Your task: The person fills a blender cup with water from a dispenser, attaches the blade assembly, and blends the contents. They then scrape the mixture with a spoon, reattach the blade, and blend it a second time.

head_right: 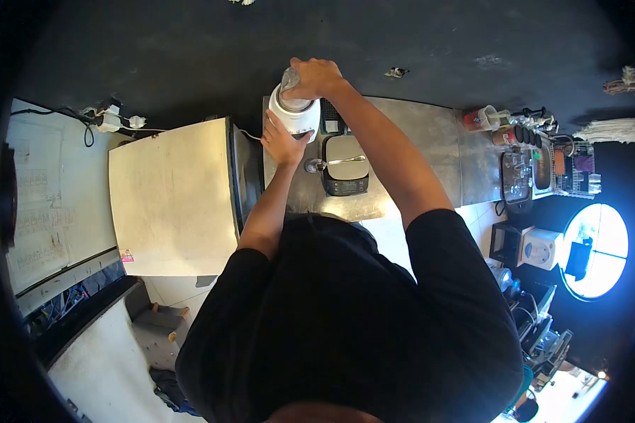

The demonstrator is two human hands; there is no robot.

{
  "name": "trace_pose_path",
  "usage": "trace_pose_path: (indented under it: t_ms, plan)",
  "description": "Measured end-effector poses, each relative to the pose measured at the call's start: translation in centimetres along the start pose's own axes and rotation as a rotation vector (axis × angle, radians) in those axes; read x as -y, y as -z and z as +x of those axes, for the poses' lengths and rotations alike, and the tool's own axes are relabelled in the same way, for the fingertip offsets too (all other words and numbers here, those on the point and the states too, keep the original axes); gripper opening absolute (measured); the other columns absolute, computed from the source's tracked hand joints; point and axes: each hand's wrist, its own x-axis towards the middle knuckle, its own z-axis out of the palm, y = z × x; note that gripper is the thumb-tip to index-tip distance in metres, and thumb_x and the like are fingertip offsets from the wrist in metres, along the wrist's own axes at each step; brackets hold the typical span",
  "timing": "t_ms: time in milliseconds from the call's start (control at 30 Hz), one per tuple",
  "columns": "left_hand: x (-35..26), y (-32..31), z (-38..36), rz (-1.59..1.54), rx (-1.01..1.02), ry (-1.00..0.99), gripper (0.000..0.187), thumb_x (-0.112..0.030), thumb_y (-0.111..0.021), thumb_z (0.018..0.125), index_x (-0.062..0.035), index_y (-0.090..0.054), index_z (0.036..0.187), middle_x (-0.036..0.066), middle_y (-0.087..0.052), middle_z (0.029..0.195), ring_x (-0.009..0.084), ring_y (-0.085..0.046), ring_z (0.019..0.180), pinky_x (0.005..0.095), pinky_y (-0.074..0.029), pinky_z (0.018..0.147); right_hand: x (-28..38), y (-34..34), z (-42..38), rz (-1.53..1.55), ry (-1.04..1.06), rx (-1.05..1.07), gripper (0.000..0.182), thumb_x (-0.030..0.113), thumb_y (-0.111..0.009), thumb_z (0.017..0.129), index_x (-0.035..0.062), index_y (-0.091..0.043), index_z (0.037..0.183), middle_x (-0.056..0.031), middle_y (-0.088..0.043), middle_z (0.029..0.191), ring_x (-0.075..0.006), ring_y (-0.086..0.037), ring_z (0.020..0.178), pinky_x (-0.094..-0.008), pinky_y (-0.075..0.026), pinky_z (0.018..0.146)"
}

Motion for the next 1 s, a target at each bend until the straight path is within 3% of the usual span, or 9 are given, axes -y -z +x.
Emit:
trace_pose_path:
  t_ms: [533,733,800,1000]
  plan:
    - [0.2,0.2,0.0,0.007,0.001,0.003,0.137,-0.059,-0.087,0.058,-0.0009,-0.01,0.156,0.023,-0.041,0.146,0.0368,-0.045,0.13,0.0514,-0.033,0.105,-0.2,-0.3,0.1,0.006,0.006,-0.004,0.088,0.065,-0.07,0.069,0.01,-0.052,0.136,-0.0187,-0.067,0.121,-0.0323,-0.062,0.119,-0.044,-0.049,0.099]
    - [2.8,0.4,0.2,-0.106,0.021,-0.082,0.125,-0.042,-0.088,0.065,-0.004,-0.014,0.157,0.02,-0.035,0.154,0.0374,-0.044,0.131,0.0493,-0.032,0.107,-0.7,-0.6,0.5,0.02,0.049,-0.011,0.093,0.067,-0.068,0.069,0.0088,-0.049,0.139,-0.022,-0.068,0.117,-0.035,-0.064,0.115,-0.0441,-0.049,0.098]
    - [4.5,0.5,0.6,-0.208,0.033,-0.209,0.116,-0.03,-0.087,0.068,-0.0089,-0.016,0.158,0.019,-0.04,0.153,0.037,-0.048,0.129,0.048,-0.035,0.107,-0.6,-0.5,0.5,0.016,0.042,-0.007,0.096,0.068,-0.069,0.067,0.0087,-0.049,0.14,-0.0225,-0.068,0.116,-0.0349,-0.064,0.114,-0.0436,-0.05,0.098]
    - [5.9,1.9,1.6,-0.271,0.073,-0.279,0.105,-0.017,-0.083,0.072,-0.013,-0.023,0.157,0.016,-0.048,0.149,0.0365,-0.057,0.122,0.0462,-0.044,0.102,-0.5,-0.4,0.4,0.033,0.025,0.011,0.098,0.069,-0.069,0.066,0.0084,-0.048,0.14,-0.0229,-0.067,0.118,-0.0353,-0.063,0.115,-0.0439,-0.049,0.098]
